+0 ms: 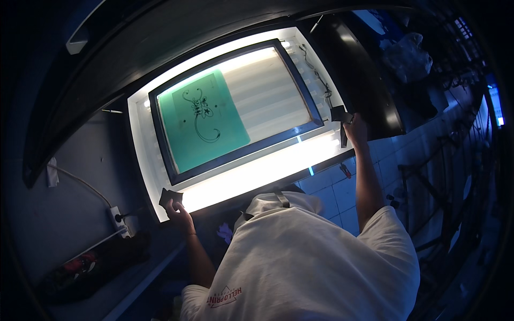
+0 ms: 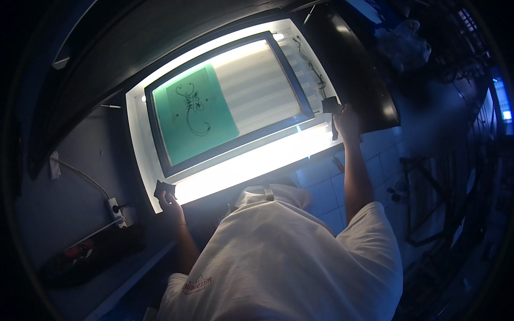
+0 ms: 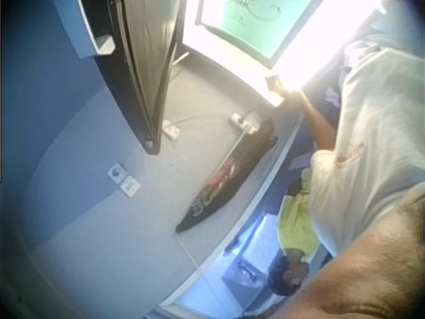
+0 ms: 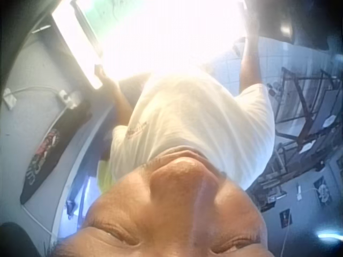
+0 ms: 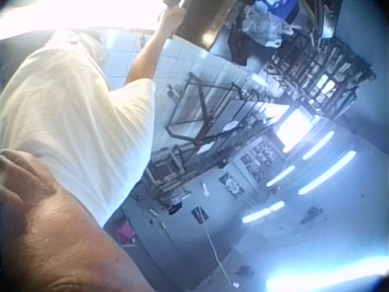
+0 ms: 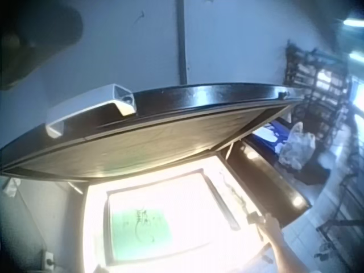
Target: The person removes a screen frame from a storage cabinet, places it onto a light table, and then positions a printed transparency film onto the screen mesh by hand.
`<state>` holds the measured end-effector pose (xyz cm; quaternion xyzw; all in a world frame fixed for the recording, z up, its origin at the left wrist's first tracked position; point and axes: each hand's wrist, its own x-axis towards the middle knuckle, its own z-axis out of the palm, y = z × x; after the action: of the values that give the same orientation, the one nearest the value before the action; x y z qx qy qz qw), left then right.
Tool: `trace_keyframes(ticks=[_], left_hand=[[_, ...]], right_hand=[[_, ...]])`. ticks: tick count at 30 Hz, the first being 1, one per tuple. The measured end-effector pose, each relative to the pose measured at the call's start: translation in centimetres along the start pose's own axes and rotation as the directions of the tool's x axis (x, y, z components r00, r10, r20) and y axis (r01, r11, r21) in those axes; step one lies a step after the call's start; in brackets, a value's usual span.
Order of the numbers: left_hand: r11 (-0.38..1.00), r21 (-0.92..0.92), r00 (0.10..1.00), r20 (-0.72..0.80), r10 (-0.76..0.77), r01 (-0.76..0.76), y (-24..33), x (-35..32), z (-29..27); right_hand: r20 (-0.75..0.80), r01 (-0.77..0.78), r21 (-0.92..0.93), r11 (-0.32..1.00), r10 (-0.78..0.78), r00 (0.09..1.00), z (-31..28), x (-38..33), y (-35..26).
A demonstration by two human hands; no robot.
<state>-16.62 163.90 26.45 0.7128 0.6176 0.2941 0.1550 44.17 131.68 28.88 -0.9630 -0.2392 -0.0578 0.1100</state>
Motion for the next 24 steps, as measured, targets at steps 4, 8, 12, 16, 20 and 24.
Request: trace_keyframes(ticks=[4,8,12,16,20,24], left_hand=[[0.997,0.034,0.996,-0.044,0.072,-0.071,-0.2,-0.4,1.0],[0.994,0.030,0.995,-0.024,0.101,-0.101,-0.6,-0.9,0.5],[0.996,0.058,0.998,-0.003,0.061,-0.061,-2.0,-2.2,0.3],[0.989,0.148,1.000,0.005,0.003,-0.004,-2.8,-3.9,-0.3],[0.986,0.160,0.998,0.025,-0.052,0.047,-2.9,-4.2,-0.1],[0.986,0.152,0.996,0.054,-0.076,0.068,-1.5,-4.0,0.2]], right_hand=[[-0.150,0.075,0.102,0.992,-0.059,0.987,5.3,-0.2,-4.2],[0.063,-0.037,0.293,0.955,0.019,0.998,4.3,-0.5,-9.8],[-0.080,-0.066,0.111,0.992,0.075,0.994,3.0,0.1,-8.6],[-0.149,-0.195,-0.046,0.980,0.187,0.971,-0.5,2.0,-7.5],[-0.093,-0.079,-0.096,0.992,0.070,0.993,2.4,0.9,-7.5],[-0.065,-0.075,0.223,0.972,0.092,0.994,8.7,-0.1,-6.2]])
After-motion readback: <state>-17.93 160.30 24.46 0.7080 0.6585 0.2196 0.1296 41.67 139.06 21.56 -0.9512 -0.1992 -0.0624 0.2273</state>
